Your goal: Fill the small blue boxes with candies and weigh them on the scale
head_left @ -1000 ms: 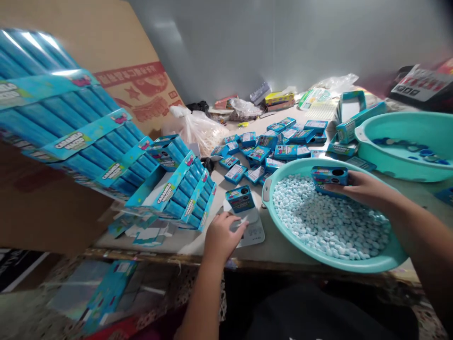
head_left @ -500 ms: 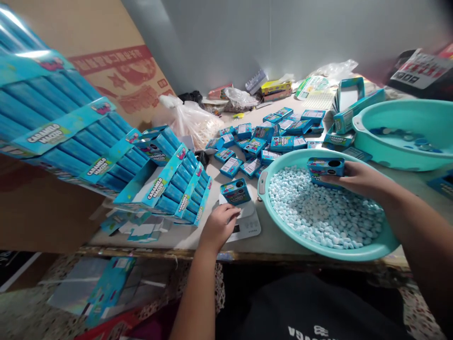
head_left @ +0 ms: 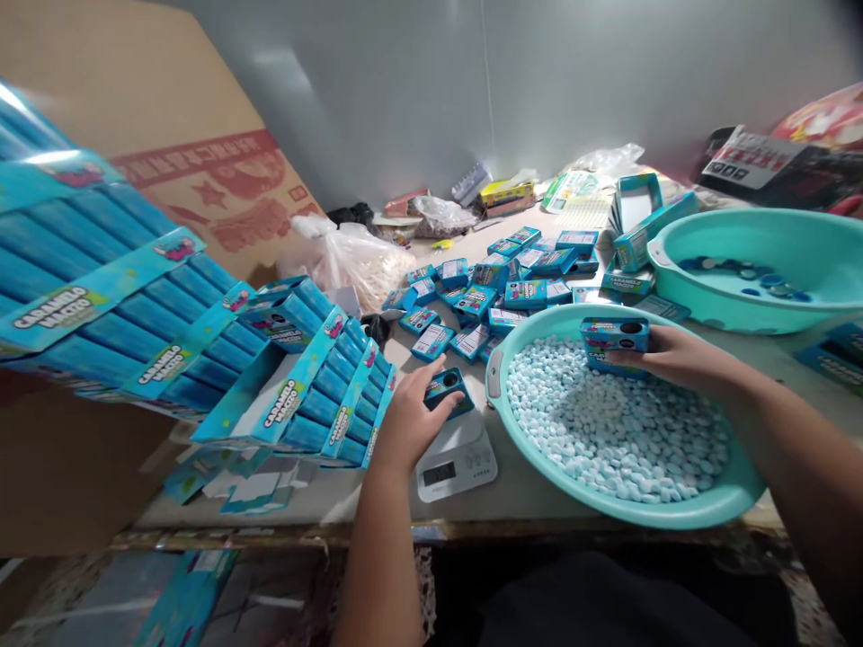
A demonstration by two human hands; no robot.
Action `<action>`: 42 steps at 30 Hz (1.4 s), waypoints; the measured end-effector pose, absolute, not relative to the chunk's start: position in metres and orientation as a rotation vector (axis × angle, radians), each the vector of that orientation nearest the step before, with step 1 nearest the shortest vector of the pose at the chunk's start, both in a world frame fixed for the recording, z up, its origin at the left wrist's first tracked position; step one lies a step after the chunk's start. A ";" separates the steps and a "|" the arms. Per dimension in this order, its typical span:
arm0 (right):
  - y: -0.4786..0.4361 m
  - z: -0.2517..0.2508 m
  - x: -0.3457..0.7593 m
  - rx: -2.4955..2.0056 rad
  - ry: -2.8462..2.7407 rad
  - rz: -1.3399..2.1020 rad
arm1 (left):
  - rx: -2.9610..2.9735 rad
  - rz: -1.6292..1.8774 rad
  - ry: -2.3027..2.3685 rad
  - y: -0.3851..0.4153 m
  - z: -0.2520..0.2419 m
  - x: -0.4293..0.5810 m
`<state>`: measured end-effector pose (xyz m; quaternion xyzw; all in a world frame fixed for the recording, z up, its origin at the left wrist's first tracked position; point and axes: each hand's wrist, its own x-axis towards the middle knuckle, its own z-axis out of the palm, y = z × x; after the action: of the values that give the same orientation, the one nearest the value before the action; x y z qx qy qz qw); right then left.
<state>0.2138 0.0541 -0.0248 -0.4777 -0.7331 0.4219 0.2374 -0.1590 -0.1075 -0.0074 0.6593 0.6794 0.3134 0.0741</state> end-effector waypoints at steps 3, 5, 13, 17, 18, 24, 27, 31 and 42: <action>0.057 -0.027 0.217 -1.271 -1.998 1.311 | 1.781 0.947 2.033 -0.119 -0.014 -0.168; 0.059 -0.028 0.218 -1.271 -1.985 1.308 | 1.699 0.986 2.039 -0.124 -0.016 -0.176; 0.057 -0.028 0.216 -1.300 -1.965 1.295 | 1.865 1.201 2.048 -0.138 -0.001 -0.188; 0.052 -0.019 0.212 -1.306 -1.949 1.285 | 1.951 1.780 2.071 -0.148 0.014 -0.149; 0.050 -0.017 0.210 -1.317 -1.930 1.273 | 2.022 1.811 1.953 -0.148 0.017 -0.134; 0.043 -0.010 0.204 -1.459 -1.904 1.081 | 2.332 0.625 1.431 -0.111 0.011 -0.034; 0.044 -0.011 0.202 -1.493 -1.897 1.052 | 2.324 0.091 1.461 -0.094 0.008 -0.006; 0.049 -0.013 0.202 -1.537 -1.882 1.032 | 2.305 -0.030 1.405 -0.087 0.011 0.008; 0.055 -0.019 0.210 -1.557 -1.898 1.008 | 2.298 0.402 1.312 -0.079 -0.014 -0.010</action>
<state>0.2098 0.0551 -0.0194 -0.5692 -0.6941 0.3687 0.2414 -0.0102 -0.0792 -0.0138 0.8355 0.4769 0.1460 0.2307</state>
